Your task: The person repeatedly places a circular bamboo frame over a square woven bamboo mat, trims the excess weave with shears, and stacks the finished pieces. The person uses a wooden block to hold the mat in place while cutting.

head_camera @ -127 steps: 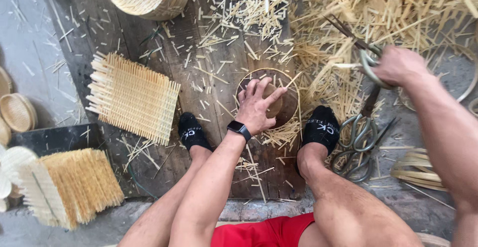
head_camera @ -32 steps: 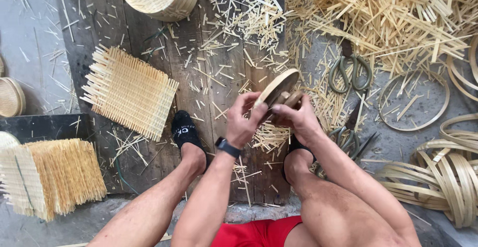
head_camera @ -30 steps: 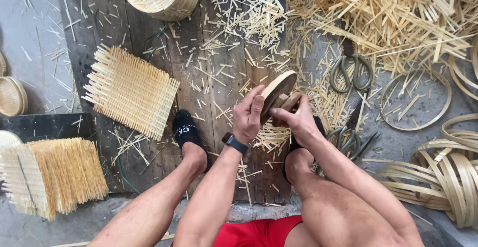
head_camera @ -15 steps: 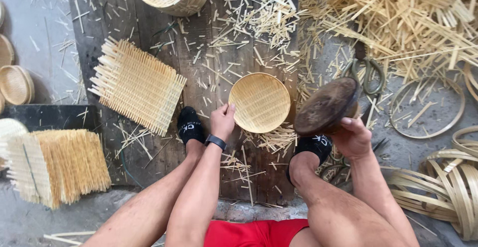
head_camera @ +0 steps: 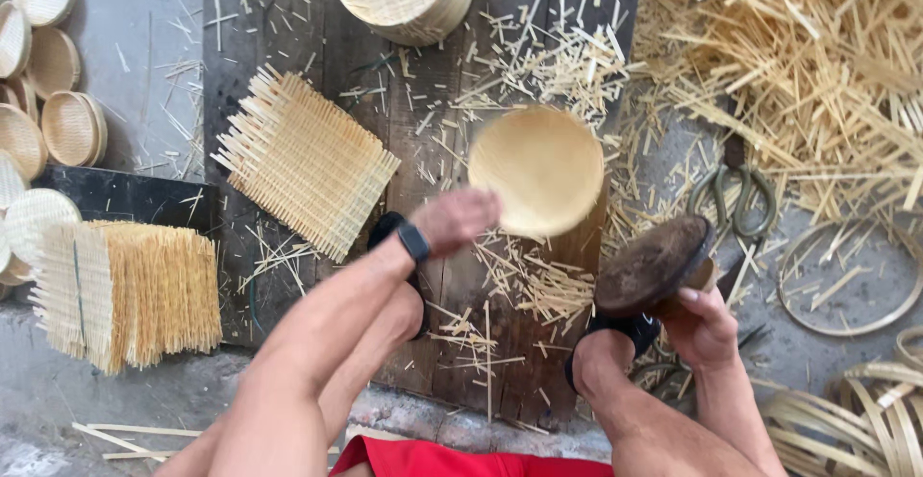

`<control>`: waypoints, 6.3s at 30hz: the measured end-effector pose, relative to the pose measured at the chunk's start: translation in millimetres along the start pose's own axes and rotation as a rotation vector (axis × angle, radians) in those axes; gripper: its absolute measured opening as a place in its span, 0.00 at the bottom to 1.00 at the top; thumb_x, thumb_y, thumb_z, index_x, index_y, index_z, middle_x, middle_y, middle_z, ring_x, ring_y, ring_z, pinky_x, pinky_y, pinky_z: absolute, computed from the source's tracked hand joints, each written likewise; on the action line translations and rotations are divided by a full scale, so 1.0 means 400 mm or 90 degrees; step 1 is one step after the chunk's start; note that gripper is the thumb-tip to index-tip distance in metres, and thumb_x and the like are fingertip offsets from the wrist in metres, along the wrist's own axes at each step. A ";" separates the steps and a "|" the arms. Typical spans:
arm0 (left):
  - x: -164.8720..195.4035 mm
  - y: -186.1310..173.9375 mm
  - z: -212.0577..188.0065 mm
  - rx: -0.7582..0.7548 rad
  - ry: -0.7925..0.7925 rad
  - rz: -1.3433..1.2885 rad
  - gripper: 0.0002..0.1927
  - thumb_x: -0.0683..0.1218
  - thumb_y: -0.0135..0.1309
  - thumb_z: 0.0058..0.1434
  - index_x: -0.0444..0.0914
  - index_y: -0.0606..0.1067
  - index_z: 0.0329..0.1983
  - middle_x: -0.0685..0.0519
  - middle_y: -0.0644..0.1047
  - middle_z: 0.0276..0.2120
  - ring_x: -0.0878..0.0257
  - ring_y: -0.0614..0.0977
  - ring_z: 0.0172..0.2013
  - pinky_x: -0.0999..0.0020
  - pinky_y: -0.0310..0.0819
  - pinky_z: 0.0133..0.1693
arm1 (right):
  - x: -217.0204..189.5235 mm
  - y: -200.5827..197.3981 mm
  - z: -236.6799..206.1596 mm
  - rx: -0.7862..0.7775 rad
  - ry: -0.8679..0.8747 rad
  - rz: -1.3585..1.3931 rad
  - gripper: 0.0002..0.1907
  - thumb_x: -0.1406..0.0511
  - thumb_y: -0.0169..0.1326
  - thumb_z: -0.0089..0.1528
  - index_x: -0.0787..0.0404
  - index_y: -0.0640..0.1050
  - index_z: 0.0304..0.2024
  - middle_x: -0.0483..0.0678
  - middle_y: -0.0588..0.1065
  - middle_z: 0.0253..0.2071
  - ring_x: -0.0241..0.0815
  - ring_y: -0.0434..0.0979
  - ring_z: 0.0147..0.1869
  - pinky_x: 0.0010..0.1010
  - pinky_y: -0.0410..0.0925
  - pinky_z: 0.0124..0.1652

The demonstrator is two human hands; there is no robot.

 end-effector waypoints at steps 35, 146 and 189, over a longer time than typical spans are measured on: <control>-0.365 -0.097 -0.243 -0.232 -0.830 0.033 0.61 0.55 0.72 0.45 0.32 0.49 0.74 0.33 0.56 0.70 0.40 0.57 0.70 0.44 0.51 0.68 | 0.214 0.070 0.295 -0.009 0.105 -0.071 0.15 0.70 0.55 0.65 0.68 0.75 0.54 0.56 0.78 0.51 0.52 0.80 0.50 0.53 0.74 0.48; -0.079 0.064 -0.156 0.543 -0.928 -0.730 0.09 0.39 0.63 0.56 0.35 0.82 0.41 0.51 0.83 0.29 0.66 0.81 0.27 0.71 0.75 0.31 | -0.108 0.338 0.144 0.255 -0.083 -0.647 0.12 0.66 0.63 0.59 0.65 0.82 0.44 0.49 0.82 0.36 0.38 0.81 0.35 0.29 0.77 0.35; -0.144 0.178 -0.221 0.307 -0.924 -0.464 0.09 0.42 0.70 0.47 0.36 0.85 0.32 0.51 0.85 0.26 0.66 0.84 0.27 0.71 0.79 0.34 | -0.050 0.222 0.239 0.263 -0.150 -0.940 0.12 0.64 0.71 0.54 0.61 0.86 0.39 0.52 0.83 0.33 0.38 0.82 0.35 0.30 0.74 0.41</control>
Point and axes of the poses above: each hand's wrist, its own z-axis towards the middle knuckle, its own y-axis out of the palm, x = y × z, the point moved 8 cm from there along z, towards the middle knuckle
